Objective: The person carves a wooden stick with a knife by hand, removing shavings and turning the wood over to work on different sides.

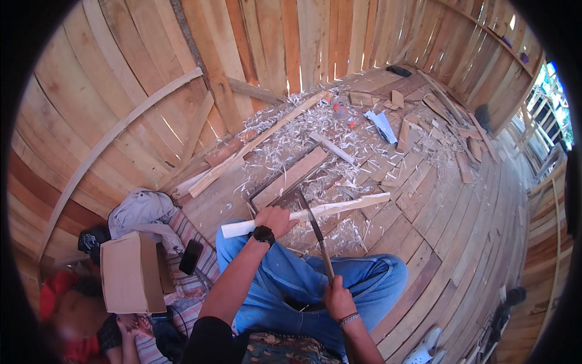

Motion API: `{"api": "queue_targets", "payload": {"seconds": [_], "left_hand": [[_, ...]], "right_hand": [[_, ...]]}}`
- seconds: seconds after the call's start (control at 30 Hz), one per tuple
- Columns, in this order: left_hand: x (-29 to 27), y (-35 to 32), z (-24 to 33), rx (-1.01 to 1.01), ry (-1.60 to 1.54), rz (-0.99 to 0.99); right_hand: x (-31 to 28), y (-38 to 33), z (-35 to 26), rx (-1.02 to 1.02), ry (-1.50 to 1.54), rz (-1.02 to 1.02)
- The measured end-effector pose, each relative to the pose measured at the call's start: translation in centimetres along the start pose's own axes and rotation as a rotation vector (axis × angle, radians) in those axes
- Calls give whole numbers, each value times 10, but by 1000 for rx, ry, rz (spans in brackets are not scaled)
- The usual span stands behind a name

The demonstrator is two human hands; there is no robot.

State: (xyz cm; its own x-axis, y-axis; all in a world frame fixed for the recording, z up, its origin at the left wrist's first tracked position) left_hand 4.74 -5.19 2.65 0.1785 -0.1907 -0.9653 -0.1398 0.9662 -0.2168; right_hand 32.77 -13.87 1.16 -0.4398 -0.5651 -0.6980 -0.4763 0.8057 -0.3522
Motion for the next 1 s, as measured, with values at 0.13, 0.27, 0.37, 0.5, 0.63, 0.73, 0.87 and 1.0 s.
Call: {"api": "queue_targets", "payload": {"seconds": [0.13, 0.27, 0.37, 0.5, 0.63, 0.73, 0.87, 1.0], "left_hand": [[-2, 3, 1, 4, -5, -2], [-1, 4, -2, 23, 38, -23], [-1, 3, -2, 49, 73, -11], [1, 2, 6, 72, 86, 41], [6, 4, 5, 36, 103, 4], [10, 6, 6, 9, 92, 6], [7, 3, 22, 67, 68, -40], [11, 3, 32, 89, 57, -29]], "right_hand": [[-8, -23, -2, 61, 10, -47], [-6, -14, 11, 22, 100, -96], [-12, 5, 6, 5, 62, -113], [13, 38, 15, 0, 28, -80], [8, 56, 2, -16, 51, -55], [2, 44, 4, 1, -1, -47], [1, 17, 15, 56, -5, -39], [-1, 5, 14, 85, 35, -20]]}}
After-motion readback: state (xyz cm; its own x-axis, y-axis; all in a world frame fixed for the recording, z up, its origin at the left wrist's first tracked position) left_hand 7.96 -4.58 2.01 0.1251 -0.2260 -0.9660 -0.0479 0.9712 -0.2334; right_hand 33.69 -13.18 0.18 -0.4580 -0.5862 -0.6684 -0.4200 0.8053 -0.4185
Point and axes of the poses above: each hand's wrist, its own y-axis towards the middle knuckle, its own x-axis out of the palm, z = x × y, the point moved 3 cm from there along y, towards the middle knuckle, and after that the axes turned 5 degrees about -z, right-handed, at the moved point
